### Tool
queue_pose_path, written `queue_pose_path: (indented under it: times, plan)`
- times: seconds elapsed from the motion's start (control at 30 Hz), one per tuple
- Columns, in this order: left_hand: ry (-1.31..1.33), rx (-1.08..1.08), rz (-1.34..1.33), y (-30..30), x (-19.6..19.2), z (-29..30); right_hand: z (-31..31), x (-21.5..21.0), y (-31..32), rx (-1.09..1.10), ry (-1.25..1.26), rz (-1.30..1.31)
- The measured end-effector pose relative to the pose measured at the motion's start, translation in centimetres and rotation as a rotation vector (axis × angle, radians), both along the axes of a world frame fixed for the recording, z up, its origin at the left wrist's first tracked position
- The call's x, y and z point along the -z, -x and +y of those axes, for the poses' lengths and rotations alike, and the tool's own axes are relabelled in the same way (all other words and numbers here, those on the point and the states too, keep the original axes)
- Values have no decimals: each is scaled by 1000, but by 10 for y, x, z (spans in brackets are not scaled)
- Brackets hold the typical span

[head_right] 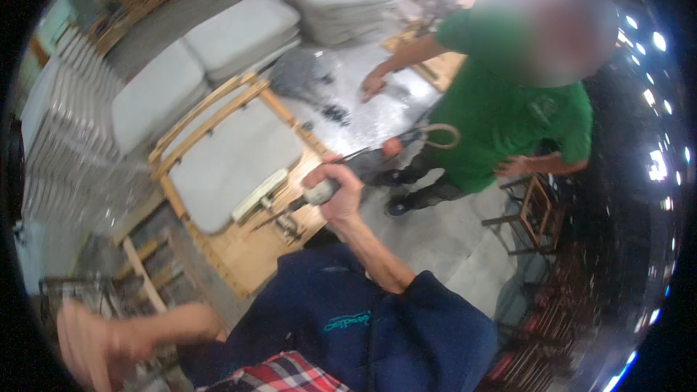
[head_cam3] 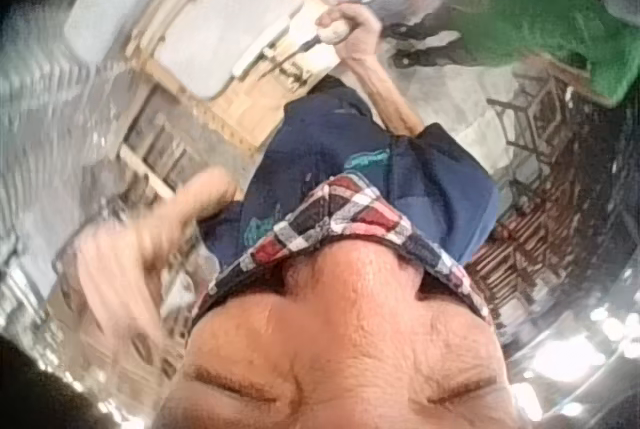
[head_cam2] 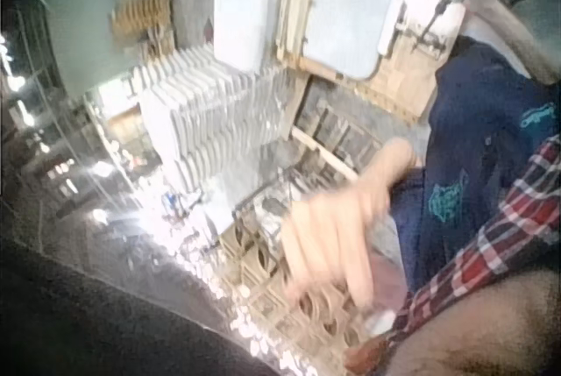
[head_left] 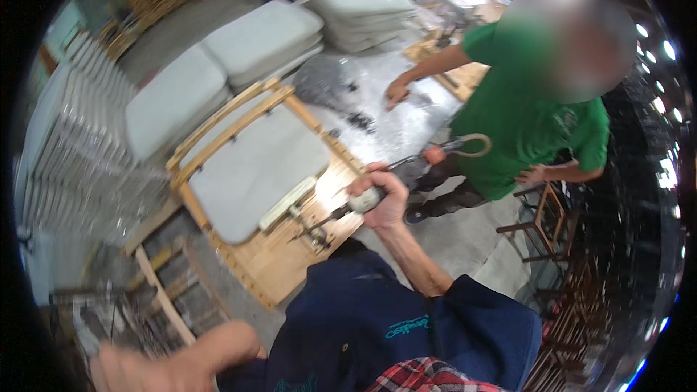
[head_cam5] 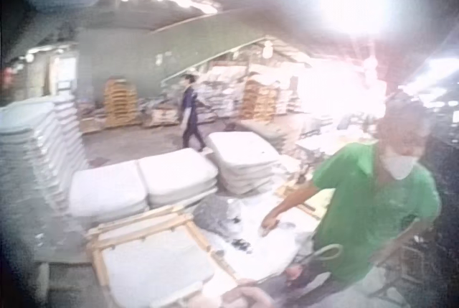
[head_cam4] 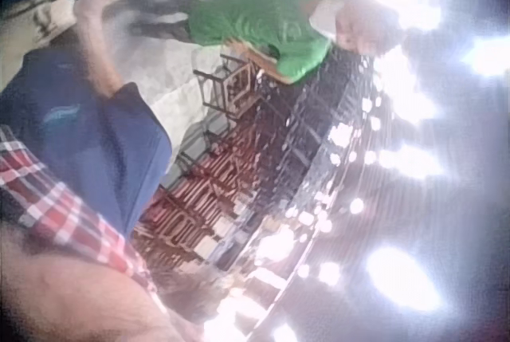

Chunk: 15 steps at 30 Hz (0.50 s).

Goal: The person uses a pneumatic drill to fasten screws into a wooden chair frame, securing a white foam cushion. They remove the cushion, place it aside, then retrieve another cushion and reattach it to the frame with screws.

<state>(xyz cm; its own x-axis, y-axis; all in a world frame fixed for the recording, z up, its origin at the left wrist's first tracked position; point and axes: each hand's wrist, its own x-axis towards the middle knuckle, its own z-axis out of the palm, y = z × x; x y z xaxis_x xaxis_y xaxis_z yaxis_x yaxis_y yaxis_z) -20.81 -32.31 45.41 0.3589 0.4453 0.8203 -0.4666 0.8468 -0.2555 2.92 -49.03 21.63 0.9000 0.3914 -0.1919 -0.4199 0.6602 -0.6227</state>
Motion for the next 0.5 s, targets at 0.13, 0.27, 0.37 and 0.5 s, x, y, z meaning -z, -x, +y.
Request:
queue_pose_path:
  times: [0.13,0.27,0.37,0.5]
  plan:
    - [-116,-366,444,-19,61,25,2,-5,5,-1,44,-87]
    - [71,-445,1032,-53,141,39,-15,14,-2,-104,-186,-20]
    - [158,-449,1198,-55,174,33,-21,16,-1,-118,-148,-57]
    - [222,-442,1228,-54,182,26,-20,21,-4,-127,-115,-55]
